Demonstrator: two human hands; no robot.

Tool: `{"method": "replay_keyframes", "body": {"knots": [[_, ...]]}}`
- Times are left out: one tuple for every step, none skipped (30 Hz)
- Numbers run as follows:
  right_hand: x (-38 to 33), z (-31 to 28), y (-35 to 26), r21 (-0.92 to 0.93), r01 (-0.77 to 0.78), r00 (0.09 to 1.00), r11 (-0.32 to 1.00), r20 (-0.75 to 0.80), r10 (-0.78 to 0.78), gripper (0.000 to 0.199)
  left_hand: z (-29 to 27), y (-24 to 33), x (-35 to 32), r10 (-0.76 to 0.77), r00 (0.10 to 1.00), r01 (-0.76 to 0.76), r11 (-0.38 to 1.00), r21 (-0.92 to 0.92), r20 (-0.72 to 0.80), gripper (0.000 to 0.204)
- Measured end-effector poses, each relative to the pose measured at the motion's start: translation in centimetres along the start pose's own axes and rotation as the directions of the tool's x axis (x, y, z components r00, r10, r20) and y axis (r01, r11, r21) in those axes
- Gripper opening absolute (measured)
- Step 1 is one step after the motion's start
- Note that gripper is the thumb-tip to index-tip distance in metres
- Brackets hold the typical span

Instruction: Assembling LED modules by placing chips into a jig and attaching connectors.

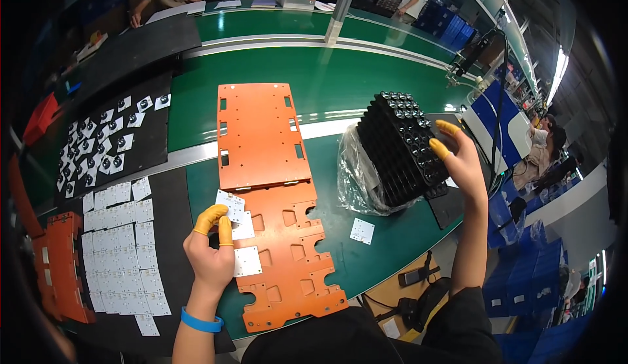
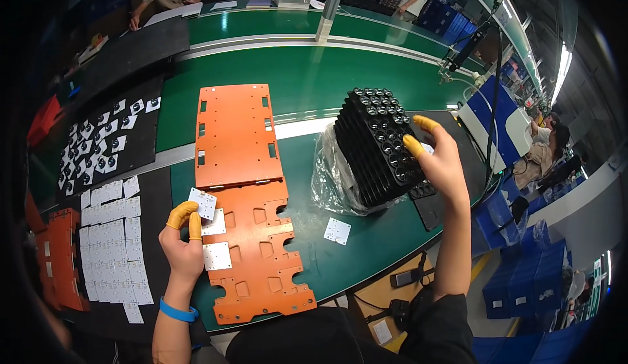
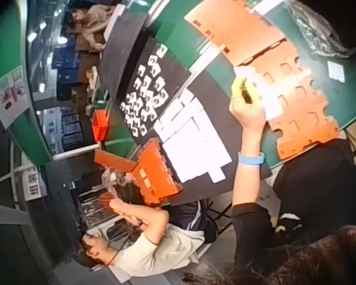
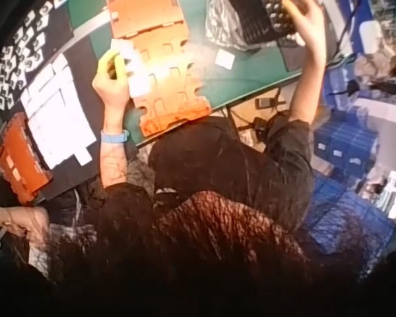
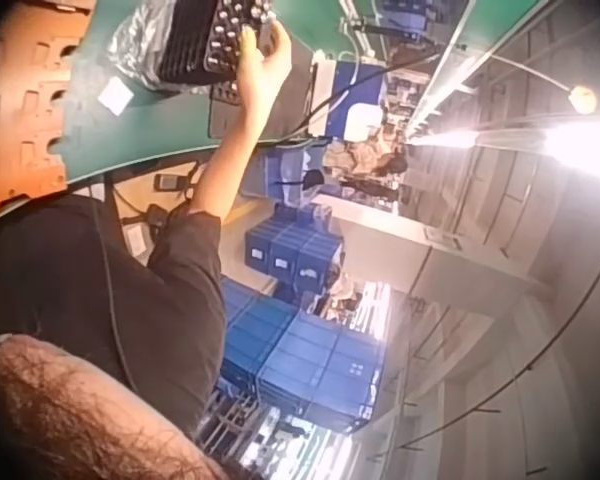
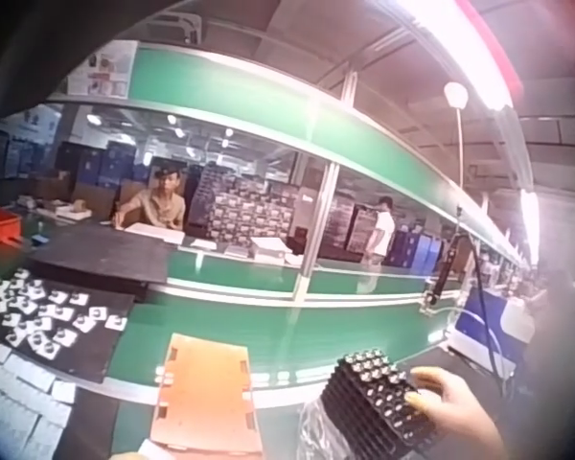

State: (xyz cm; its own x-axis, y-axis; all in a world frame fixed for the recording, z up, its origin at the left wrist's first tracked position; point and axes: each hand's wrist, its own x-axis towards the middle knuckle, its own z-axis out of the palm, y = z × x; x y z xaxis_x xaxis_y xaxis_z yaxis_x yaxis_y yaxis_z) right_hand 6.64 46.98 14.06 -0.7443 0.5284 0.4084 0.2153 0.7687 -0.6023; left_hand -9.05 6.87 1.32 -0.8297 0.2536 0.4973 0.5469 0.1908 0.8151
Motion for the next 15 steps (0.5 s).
{"method": "replay_keyframes", "body": {"knots": [[0.7,0.1,-0.4,-0.043,0.009,1.0,0.999,-0.007,-0.009,0.045,0.1,0.1,0.0,0.018,1.0,-0.018,1.0,0.01,-0.001,0.016],[1.5,0.4,-1.1,-0.082,0.016,1.0,0.997,-0.011,-0.017,0.043,0.0,0.1,0.0,0.014,1.0,-0.014,1.0,0.015,-0.001,0.016],[2.4,0.7,-1.3,-0.128,0.016,1.0,0.992,-0.021,-0.019,0.041,-0.1,0.1,0.0,0.014,1.0,-0.014,1.0,0.014,-0.005,0.016],[2.9,0.9,-1.7,-0.157,0.013,1.0,0.987,-0.013,-0.015,0.041,-0.2,0.0,-0.1,0.013,1.0,-0.013,1.0,0.013,-0.01,0.016],[3.4,1.1,-2.3,-0.186,0.014,1.0,0.983,-0.005,-0.015,0.041,-0.2,0.0,-0.1,0.01,1.0,-0.01,1.0,0.018,-0.015,0.016],[4.1,1.2,-2.2,-0.259,-0.036,0.999,0.965,0.025,0.044,0.035,-0.3,0.1,-0.1,0.014,1.0,-0.014,1.0,0.011,-0.017,0.016],[4.2,1.2,-1.9,-0.278,0.029,0.999,0.96,0.045,-0.017,0.031,-0.3,0.1,-0.1,0.017,1.0,-0.017,1.0,0.004,-0.019,0.017],[4.5,1.2,-1.4,-0.293,0.098,0.994,0.951,0.069,-0.081,0.027,-0.3,0.2,0.0,0.026,0.999,-0.025,1.0,0.009,-0.022,0.017],[4.6,1.2,-1.0,-0.272,0.112,0.993,0.956,0.065,-0.098,0.022,-0.2,0.1,0.0,0.02,0.999,-0.019,1.0,0.017,-0.031,0.017],[4.4,1.1,-0.7,-0.254,0.116,0.992,0.96,0.069,-0.102,0.022,-0.2,-0.1,-0.1,0.036,0.999,-0.036,0.999,0.007,-0.038,0.018],[4.0,1.0,-0.3,-0.237,0.117,0.992,0.964,0.072,-0.102,0.021,-0.1,-0.2,-0.1,0.054,0.998,-0.054,0.999,-0.004,-0.042,0.018],[3.9,0.9,0.0,-0.193,0.112,0.992,0.975,0.076,-0.099,0.019,-0.1,-0.2,0.0,0.047,0.998,-0.047,0.999,-0.004,-0.039,0.019],[4.1,0.9,0.1,-0.185,0.116,0.992,0.976,0.071,-0.104,0.019,0.0,-0.2,0.1,0.041,0.998,-0.041,0.999,0.002,-0.042,0.019],[4.1,0.8,0.0,-0.178,0.12,0.992,0.977,0.063,-0.11,0.019,-0.1,0.0,0.2,0.044,0.998,-0.044,0.999,0.0,-0.036,0.019],[3.9,0.8,-0.3,-0.203,0.15,0.988,0.968,0.059,-0.14,0.021,-0.1,0.0,0.1,0.047,0.998,-0.047,0.999,-0.003,-0.03,0.019]]}}
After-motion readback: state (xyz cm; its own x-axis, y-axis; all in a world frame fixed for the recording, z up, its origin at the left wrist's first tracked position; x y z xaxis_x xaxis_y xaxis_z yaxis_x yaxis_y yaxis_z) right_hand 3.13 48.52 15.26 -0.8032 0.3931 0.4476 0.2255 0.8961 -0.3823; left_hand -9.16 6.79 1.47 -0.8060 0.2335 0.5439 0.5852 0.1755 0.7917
